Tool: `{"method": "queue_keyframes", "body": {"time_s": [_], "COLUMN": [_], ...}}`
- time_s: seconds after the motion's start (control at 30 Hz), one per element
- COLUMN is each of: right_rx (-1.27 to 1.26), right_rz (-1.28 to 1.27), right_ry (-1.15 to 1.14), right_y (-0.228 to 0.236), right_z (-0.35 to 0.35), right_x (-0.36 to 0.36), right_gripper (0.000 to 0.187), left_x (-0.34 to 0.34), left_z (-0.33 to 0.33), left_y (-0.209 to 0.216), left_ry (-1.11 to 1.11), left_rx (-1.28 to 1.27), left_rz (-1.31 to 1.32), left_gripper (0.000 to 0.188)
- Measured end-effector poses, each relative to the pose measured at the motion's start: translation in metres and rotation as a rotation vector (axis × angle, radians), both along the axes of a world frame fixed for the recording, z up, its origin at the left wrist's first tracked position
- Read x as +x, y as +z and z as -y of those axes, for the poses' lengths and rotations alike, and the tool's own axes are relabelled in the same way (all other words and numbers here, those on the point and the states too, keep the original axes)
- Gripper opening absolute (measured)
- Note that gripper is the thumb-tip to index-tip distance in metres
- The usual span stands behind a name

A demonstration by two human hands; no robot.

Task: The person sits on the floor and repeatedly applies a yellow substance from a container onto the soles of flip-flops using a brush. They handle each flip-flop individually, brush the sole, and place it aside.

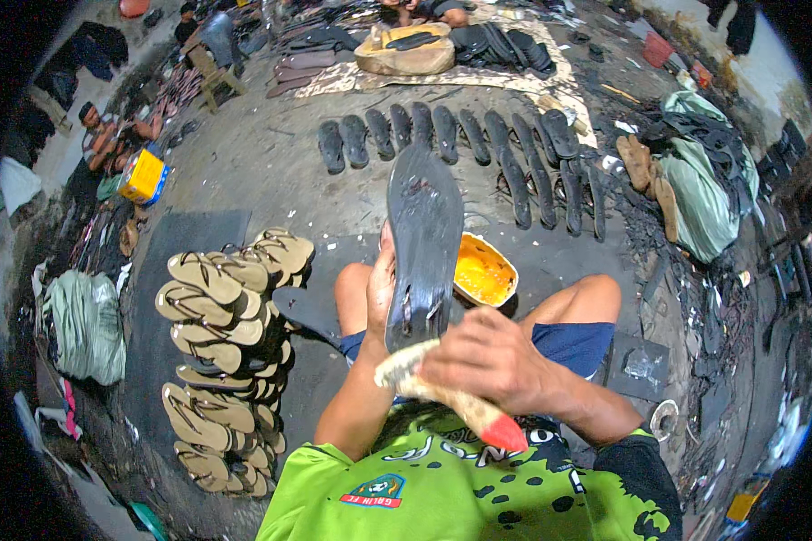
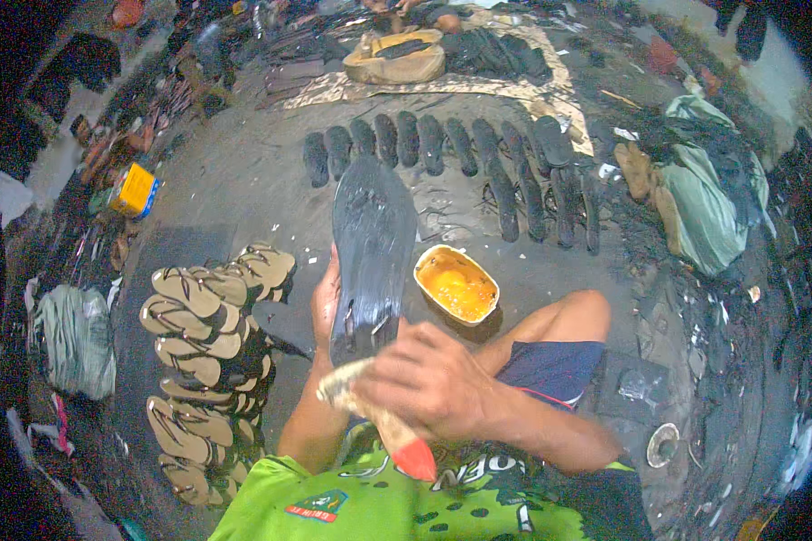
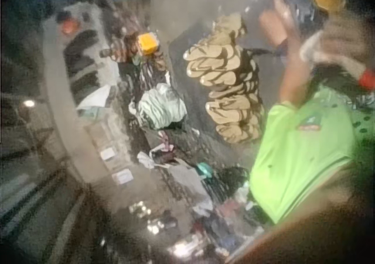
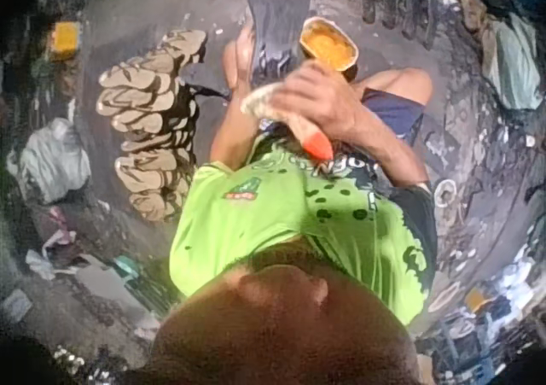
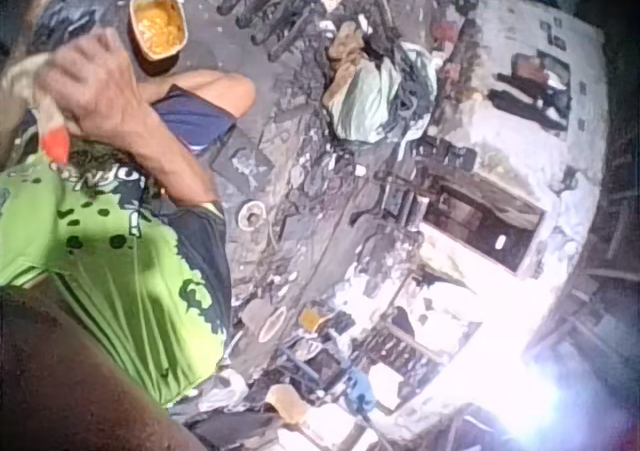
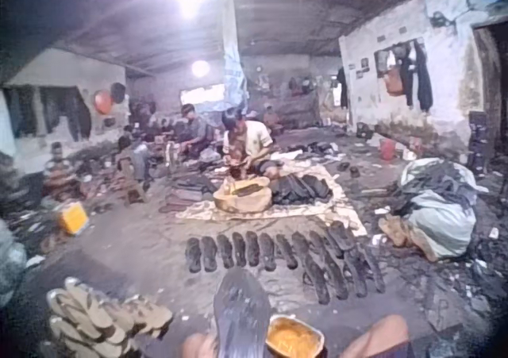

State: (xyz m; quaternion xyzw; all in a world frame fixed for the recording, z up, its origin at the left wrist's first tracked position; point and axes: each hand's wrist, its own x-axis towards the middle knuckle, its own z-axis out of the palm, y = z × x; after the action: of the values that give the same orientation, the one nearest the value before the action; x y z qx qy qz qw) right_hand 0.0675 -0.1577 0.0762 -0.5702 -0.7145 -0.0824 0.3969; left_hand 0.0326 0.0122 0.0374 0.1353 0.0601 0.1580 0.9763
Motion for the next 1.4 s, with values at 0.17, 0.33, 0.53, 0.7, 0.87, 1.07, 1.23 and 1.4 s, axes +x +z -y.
{"method": "queue_keyframes", "body": {"time_s": [0.17,0.33,0.53,0.7,0.87,1.07,1.23,1.4], "right_rx": [0.135,-0.018,0.331,0.269,0.207,0.104,0.300,0.038], "right_rz": [-0.054,-0.139,-0.116,-0.488,-0.309,-0.242,-0.091,-0.241], "right_ry": [-0.202,0.099,-0.366,-0.431,-0.164,-0.057,-0.493,-0.201], "right_y": [0.000,-0.002,0.015,0.016,-0.029,-0.070,-0.026,-0.059], "right_z": [0.000,0.014,-0.028,-0.027,-0.021,0.000,-0.016,-0.013], "right_x": [0.009,-0.014,0.067,0.131,0.085,0.037,0.144,0.137], "right_gripper": [0.035,0.024,0.027,0.022,0.021,0.012,0.031,0.030], "left_x": [-0.002,0.002,-0.009,-0.032,0.004,0.038,0.088,0.131], "left_z": [-0.005,-0.005,0.027,0.027,-0.014,-0.035,0.001,-0.022], "left_y": [-0.003,-0.006,-0.001,-0.001,-0.023,-0.032,-0.032,-0.061], "left_ry": [-0.072,-0.080,0.010,-0.033,-0.169,0.070,-0.135,-0.106], "left_rx": [-0.034,-0.017,0.530,0.416,0.024,0.462,-0.009,0.093], "left_rz": [0.053,0.033,0.043,-0.098,0.305,-0.023,-0.040,-0.285], "left_gripper": [0.045,0.050,0.047,0.043,0.044,0.051,0.044,0.040]}}
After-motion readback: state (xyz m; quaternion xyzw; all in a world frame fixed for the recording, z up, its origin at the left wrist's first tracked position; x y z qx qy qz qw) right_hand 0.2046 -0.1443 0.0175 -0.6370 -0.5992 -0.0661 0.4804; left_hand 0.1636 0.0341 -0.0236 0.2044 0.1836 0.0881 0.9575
